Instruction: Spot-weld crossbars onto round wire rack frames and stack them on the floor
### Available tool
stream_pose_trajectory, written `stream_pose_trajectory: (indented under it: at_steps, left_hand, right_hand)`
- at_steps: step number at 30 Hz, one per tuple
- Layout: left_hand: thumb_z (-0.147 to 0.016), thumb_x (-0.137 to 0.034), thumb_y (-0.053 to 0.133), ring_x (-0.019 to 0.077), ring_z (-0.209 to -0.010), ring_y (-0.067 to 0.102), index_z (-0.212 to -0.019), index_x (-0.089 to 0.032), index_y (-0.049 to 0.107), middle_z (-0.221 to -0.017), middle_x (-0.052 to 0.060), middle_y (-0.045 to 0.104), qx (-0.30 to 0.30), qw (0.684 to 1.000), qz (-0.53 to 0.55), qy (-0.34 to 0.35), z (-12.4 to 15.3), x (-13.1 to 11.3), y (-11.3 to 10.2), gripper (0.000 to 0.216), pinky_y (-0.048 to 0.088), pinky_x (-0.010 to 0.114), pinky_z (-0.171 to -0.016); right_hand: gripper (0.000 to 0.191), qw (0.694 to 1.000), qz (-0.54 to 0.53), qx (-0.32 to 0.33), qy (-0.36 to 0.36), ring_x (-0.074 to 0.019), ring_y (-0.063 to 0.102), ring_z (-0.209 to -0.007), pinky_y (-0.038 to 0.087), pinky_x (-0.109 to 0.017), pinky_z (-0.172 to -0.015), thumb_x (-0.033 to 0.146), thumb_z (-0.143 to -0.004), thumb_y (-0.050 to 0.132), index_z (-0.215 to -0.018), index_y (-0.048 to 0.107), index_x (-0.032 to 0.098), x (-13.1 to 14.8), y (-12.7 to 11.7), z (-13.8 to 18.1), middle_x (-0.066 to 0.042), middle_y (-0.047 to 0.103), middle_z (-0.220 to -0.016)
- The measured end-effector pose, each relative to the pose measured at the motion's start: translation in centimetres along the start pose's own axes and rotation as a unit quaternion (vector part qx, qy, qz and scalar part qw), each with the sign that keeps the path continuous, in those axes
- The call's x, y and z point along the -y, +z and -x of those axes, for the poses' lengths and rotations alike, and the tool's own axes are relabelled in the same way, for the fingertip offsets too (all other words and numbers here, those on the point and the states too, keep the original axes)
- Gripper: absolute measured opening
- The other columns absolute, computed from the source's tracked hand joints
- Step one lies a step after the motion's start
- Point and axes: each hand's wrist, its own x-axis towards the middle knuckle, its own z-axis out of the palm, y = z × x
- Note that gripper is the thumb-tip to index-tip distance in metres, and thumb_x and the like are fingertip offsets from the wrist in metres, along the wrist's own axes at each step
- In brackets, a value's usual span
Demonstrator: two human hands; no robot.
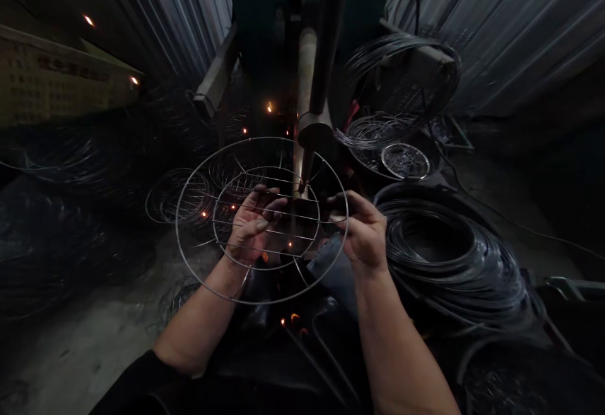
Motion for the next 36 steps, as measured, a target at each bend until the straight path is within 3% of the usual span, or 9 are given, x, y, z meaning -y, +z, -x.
stream_pose_trajectory:
  at_steps: [2, 4, 7, 10, 16, 21, 31, 36]
  left_hand:
    - [-0.054, -0.009, 0.077, 0.0208, -0.106, 0.062, -0.110, -0.024, 0.061, -0.116, 0.004, 0.063, -0.005, 1.000, -0.001, 0.006, -0.1, 0.1, 0.0, 0.060, 0.046, 0.029, -0.088]
    - [-0.053, -0.010, 0.078, 0.0205, -0.106, 0.062, -0.109, -0.025, 0.061, -0.115, 0.003, 0.063, -0.006, 1.000, -0.004, 0.008, -0.1, 0.2, 0.0, 0.060, 0.045, 0.030, -0.090]
    - [-0.055, -0.009, 0.077, 0.0197, -0.105, 0.062, -0.110, -0.024, 0.061, -0.116, 0.003, 0.063, -0.007, 1.000, -0.003, 0.008, -0.1, 0.1, 0.2, 0.059, 0.045, 0.030, -0.089]
    - [-0.056, -0.009, 0.076, 0.0185, -0.101, 0.062, -0.111, -0.026, 0.061, -0.119, 0.003, 0.061, -0.013, 1.000, -0.008, -0.002, 0.2, -0.3, 0.4, 0.060, 0.046, 0.027, -0.082]
    - [-0.054, -0.005, 0.073, 0.0167, -0.091, 0.066, -0.129, -0.039, 0.048, -0.118, 0.001, 0.062, 0.080, 0.992, 0.005, -0.102, 1.7, -0.1, -1.0, 0.086, 0.049, 0.027, -0.076]
    - [-0.062, -0.009, 0.070, 0.0194, -0.099, 0.066, -0.130, -0.044, 0.046, -0.126, 0.001, 0.059, 0.096, 0.984, 0.071, -0.129, 2.7, 0.7, -1.4, 0.081, 0.050, 0.026, -0.075]
    - [-0.057, 0.000, 0.068, 0.0214, -0.108, 0.063, -0.125, -0.037, 0.052, -0.116, 0.001, 0.064, 0.052, 0.991, 0.040, -0.119, 2.6, 0.3, -0.6, 0.079, 0.045, 0.034, -0.094]
    - [-0.069, -0.006, 0.064, 0.0218, -0.102, 0.065, -0.123, -0.040, 0.055, -0.116, 0.000, 0.065, 0.062, 0.986, 0.084, -0.131, 2.7, 0.5, -0.6, 0.064, 0.053, 0.036, -0.078]
  right_hand:
    - [0.035, 1.000, 0.007, 0.029, 0.005, -0.0166, 0.065, -0.072, 0.051, -0.026, -0.058, 0.010, -0.046, 0.074, -0.079, 0.074, 0.020, 0.4, -0.5, 1.4, -0.003, 0.072, -0.081]
    - [0.025, 0.999, 0.026, 0.027, 0.013, -0.0151, 0.063, -0.063, 0.050, -0.026, -0.052, 0.013, -0.050, 0.076, -0.075, 0.074, 0.020, 0.6, -0.3, 2.4, -0.004, 0.071, -0.078]
    - [0.017, 0.999, 0.028, -0.020, 0.011, -0.0117, 0.055, -0.049, 0.044, -0.025, -0.042, 0.018, -0.054, 0.080, -0.070, 0.073, 0.019, 0.6, 0.5, 3.0, -0.002, 0.067, -0.065]
    - [0.022, 0.998, 0.020, -0.064, -0.008, -0.0114, 0.053, -0.045, 0.042, -0.024, -0.041, 0.019, -0.052, 0.083, -0.071, 0.072, 0.019, 0.4, 1.1, 3.1, 0.001, 0.064, -0.057]
    - [0.023, 0.993, 0.026, -0.106, -0.047, -0.0095, 0.053, -0.043, 0.042, -0.022, -0.043, 0.021, -0.051, 0.084, -0.069, 0.071, 0.017, 0.5, 1.2, 2.5, 0.002, 0.062, -0.054]
    - [0.023, 0.992, 0.025, -0.105, -0.065, -0.0094, 0.055, -0.044, 0.044, -0.022, -0.045, 0.021, -0.052, 0.084, -0.071, 0.072, 0.017, 0.8, 1.2, 2.0, 0.001, 0.064, -0.055]
    - [0.021, 0.985, 0.061, -0.123, -0.108, -0.0099, 0.055, -0.043, 0.046, -0.024, -0.044, 0.025, -0.055, 0.083, -0.071, 0.071, 0.018, 1.1, 2.0, 1.6, 0.003, 0.063, -0.058]
    - [0.021, 0.986, 0.059, -0.122, -0.097, -0.0098, 0.055, -0.043, 0.046, -0.023, -0.044, 0.026, -0.055, 0.083, -0.071, 0.072, 0.017, 1.3, 2.0, 1.7, 0.002, 0.064, -0.057]
